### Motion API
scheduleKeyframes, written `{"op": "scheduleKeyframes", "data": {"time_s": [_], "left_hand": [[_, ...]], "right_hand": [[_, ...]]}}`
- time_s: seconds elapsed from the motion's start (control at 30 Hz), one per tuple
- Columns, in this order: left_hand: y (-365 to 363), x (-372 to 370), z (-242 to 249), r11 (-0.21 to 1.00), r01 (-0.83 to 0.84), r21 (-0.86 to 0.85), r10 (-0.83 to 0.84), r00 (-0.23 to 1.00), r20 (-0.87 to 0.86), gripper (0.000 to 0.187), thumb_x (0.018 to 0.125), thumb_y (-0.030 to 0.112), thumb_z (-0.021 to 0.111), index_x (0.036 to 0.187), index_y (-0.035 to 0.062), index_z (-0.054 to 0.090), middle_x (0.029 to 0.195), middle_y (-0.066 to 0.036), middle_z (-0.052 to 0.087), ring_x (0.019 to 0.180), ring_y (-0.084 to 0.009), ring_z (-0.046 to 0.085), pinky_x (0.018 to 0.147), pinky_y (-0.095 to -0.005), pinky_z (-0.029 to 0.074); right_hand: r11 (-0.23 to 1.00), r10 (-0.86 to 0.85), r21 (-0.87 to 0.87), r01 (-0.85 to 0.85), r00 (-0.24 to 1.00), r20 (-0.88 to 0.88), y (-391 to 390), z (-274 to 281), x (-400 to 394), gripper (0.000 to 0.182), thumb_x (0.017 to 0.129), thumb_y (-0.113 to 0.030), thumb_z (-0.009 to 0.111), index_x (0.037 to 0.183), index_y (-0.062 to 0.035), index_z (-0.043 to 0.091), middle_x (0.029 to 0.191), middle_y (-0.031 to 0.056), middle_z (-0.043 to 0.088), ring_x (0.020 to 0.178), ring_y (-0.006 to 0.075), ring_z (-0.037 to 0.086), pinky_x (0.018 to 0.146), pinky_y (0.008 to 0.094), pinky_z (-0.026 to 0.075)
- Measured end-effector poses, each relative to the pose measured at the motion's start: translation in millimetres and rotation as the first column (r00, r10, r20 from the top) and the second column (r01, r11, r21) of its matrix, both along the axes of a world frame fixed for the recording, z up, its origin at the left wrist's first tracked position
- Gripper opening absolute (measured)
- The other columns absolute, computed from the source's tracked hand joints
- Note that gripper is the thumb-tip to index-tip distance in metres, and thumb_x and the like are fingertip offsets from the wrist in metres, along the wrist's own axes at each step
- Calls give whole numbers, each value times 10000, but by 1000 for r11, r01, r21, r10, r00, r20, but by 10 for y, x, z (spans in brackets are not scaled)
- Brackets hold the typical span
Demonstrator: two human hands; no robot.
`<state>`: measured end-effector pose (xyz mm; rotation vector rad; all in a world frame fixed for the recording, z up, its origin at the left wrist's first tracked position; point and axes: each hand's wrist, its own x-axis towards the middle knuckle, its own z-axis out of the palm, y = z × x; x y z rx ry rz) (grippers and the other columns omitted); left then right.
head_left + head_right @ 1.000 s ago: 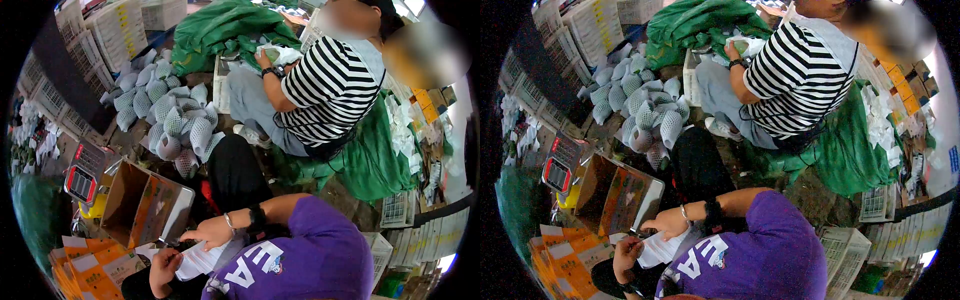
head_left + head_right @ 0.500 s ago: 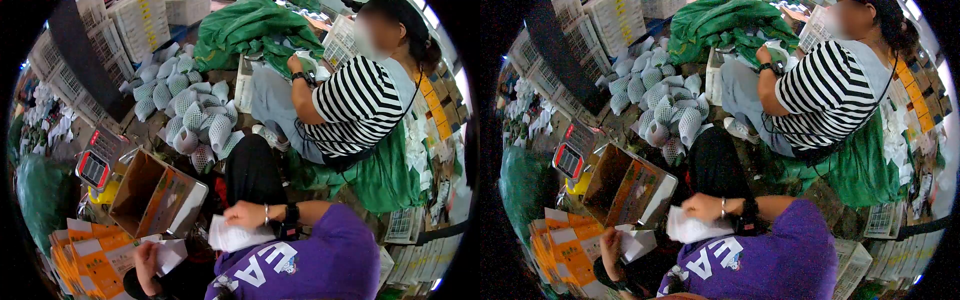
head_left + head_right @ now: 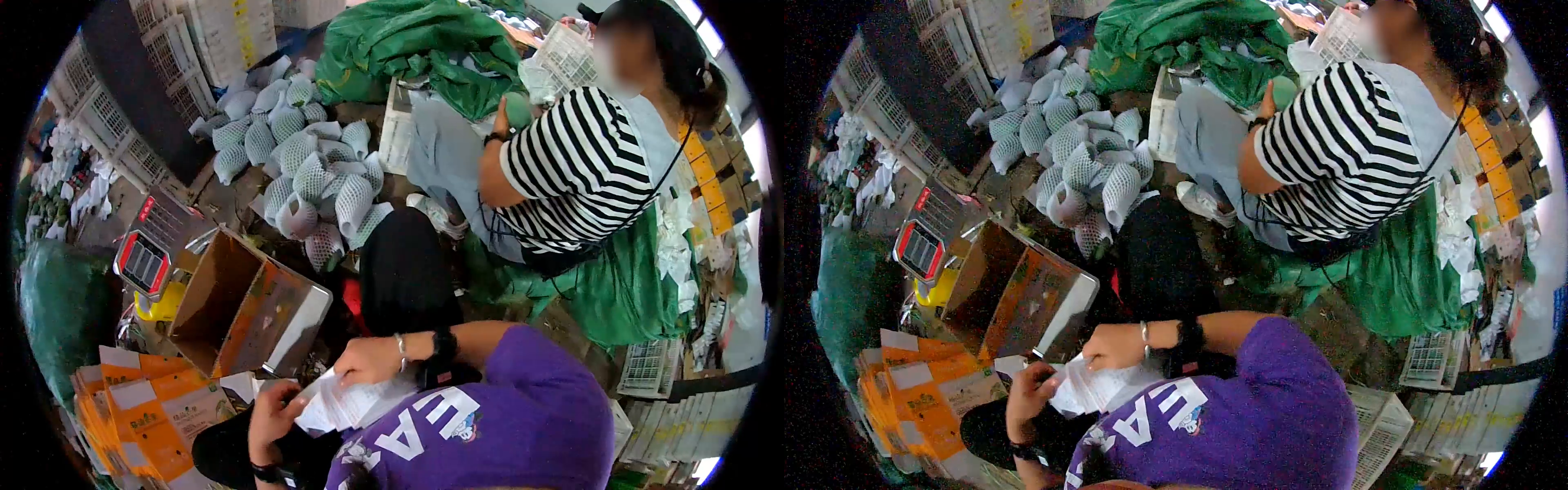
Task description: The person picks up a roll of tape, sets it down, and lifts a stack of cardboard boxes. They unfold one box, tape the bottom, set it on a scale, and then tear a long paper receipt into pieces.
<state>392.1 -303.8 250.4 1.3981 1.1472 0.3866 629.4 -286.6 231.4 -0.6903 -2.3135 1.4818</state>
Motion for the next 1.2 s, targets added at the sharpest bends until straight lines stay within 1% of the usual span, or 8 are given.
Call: {"op": "scheduleKeyframes", "data": {"time_s": [0.2,0.3,0.53,0.7,0.8,0.93,1.13,1.2], "left_hand": [[-12,-167,181,951,282,126,-256,948,-190,102,718,67,630,747,-17,580,654,-138,555,595,-246,530,566,-327,425],[-42,-141,232,914,303,270,-269,950,-158,84,772,59,527,816,-12,528,787,-165,535,759,-292,540,643,-356,426],[260,3,264,944,230,236,-182,960,-211,138,817,125,536,802,-9,509,688,-168,527,614,-299,503,569,-356,405],[246,232,275,882,443,157,-429,896,-117,70,732,51,559,791,19,575,737,-147,572,708,-290,570,637,-353,445],[208,243,344,897,427,119,-414,903,-118,155,695,-30,572,842,13,597,760,-137,591,706,-256,588,633,-305,453],[27,26,73,996,93,16,-94,992,90,167,698,-46,566,860,-14,589,691,-97,575,634,-139,535,581,-260,426],[119,-107,78,911,410,35,-402,904,-145,133,730,-1,610,859,-14,577,663,-124,556,592,-154,512,548,-270,412],[1,-207,-176,942,313,122,-316,949,4,117,728,17,632,820,-20,568,625,-138,538,550,-184,508,519,-289,400]], "right_hand": [[961,-132,-226,159,983,131,-45,100,471,214,822,-233,541,829,-31,615,768,166,608,669,273,593,633,357,460],[965,-161,-183,189,974,157,-93,162,502,200,820,-215,546,847,-28,614,742,162,608,638,256,595,587,342,459],[925,-381,147,351,855,351,228,469,659,198,820,-150,543,696,-6,485,624,197,506,581,349,543,495,379,408],[913,-43,401,69,996,-74,179,373,399,185,811,-198,478,794,-50,587,880,127,568,863,273,547,753,364,455],[963,233,129,-235,972,25,182,176,14,243,817,-232,501,833,-1,576,805,199,580,791,357,558,711,428,437],[996,87,-30,-84,988,129,7,122,-71,256,812,-244,536,930,-17,538,726,207,575,712,383,562,642,466,420],[995,-58,-69,70,986,158,-51,48,17,350,788,-259,579,1009,7,519,758,208,594,724,387,567,652,453,426],[979,169,-121,-166,986,9,-42,-172,-7,301,782,-251,587,880,31,547,731,210,588,703,363,579,629,430,423]]}}
